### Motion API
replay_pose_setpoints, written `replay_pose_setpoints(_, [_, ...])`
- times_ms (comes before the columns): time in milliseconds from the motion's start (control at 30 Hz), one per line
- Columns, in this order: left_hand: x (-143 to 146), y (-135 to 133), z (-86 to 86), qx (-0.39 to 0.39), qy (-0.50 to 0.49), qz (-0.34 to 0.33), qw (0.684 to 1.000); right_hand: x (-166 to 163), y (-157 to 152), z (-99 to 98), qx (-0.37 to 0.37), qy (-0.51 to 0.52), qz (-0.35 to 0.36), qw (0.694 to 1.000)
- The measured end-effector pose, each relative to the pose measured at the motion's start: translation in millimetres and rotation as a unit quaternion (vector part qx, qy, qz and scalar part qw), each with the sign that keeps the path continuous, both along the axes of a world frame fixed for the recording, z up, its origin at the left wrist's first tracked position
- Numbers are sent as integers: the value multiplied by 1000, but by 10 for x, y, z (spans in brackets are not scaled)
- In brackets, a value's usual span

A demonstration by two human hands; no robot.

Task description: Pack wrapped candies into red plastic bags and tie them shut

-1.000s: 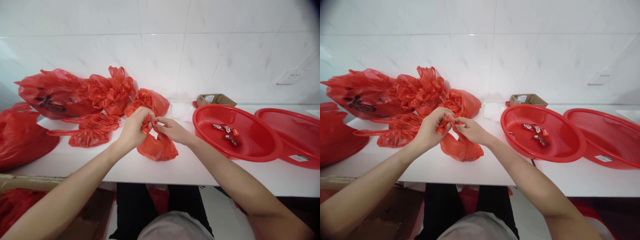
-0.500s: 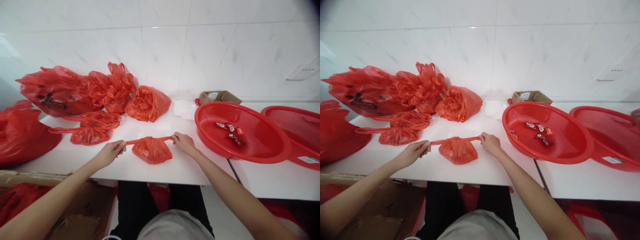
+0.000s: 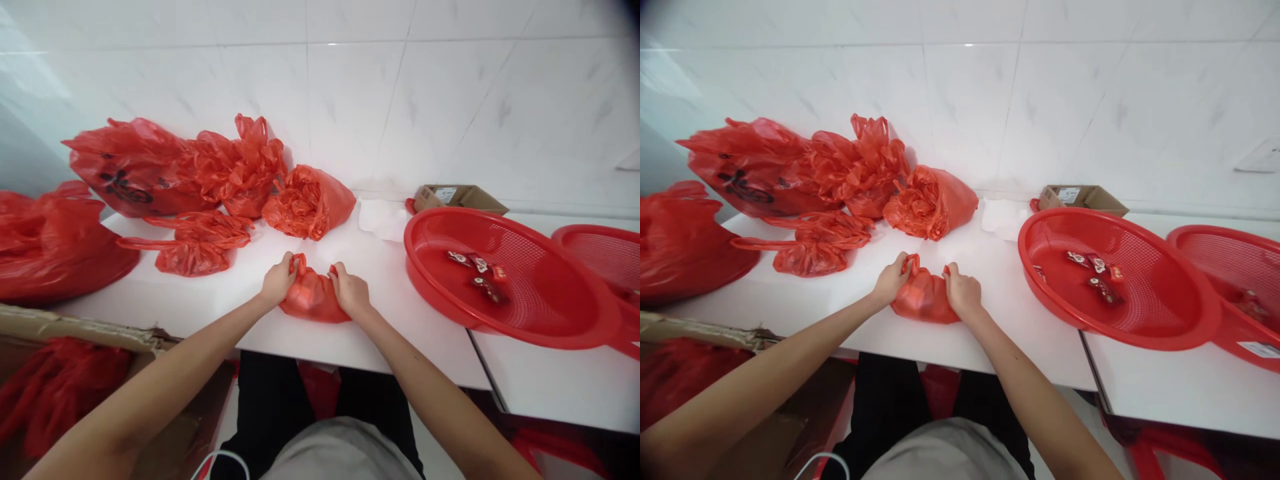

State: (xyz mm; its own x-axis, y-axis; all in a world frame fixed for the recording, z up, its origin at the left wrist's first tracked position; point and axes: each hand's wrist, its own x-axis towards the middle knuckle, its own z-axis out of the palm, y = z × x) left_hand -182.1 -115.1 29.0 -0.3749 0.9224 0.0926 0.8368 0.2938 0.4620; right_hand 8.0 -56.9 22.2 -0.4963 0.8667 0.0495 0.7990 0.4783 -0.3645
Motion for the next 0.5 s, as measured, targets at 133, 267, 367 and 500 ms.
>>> replay_pose_setpoints(133, [-50, 52, 34, -47, 70, -9, 996, 73, 275, -37, 31, -35, -7, 999])
replay_pose_setpoints(267, [-54, 153, 4, -54, 136, -10, 989, 27, 464, -106, 49, -47, 3, 998])
replay_pose_setpoints(367, [-37, 206, -70, -50, 173, -12, 984, -13, 510, -176, 53, -51, -1, 997])
replay_pose_setpoints(500, [-28, 193, -151, -49, 197, -9, 979, -23, 472, -223, 49, -45, -7, 998])
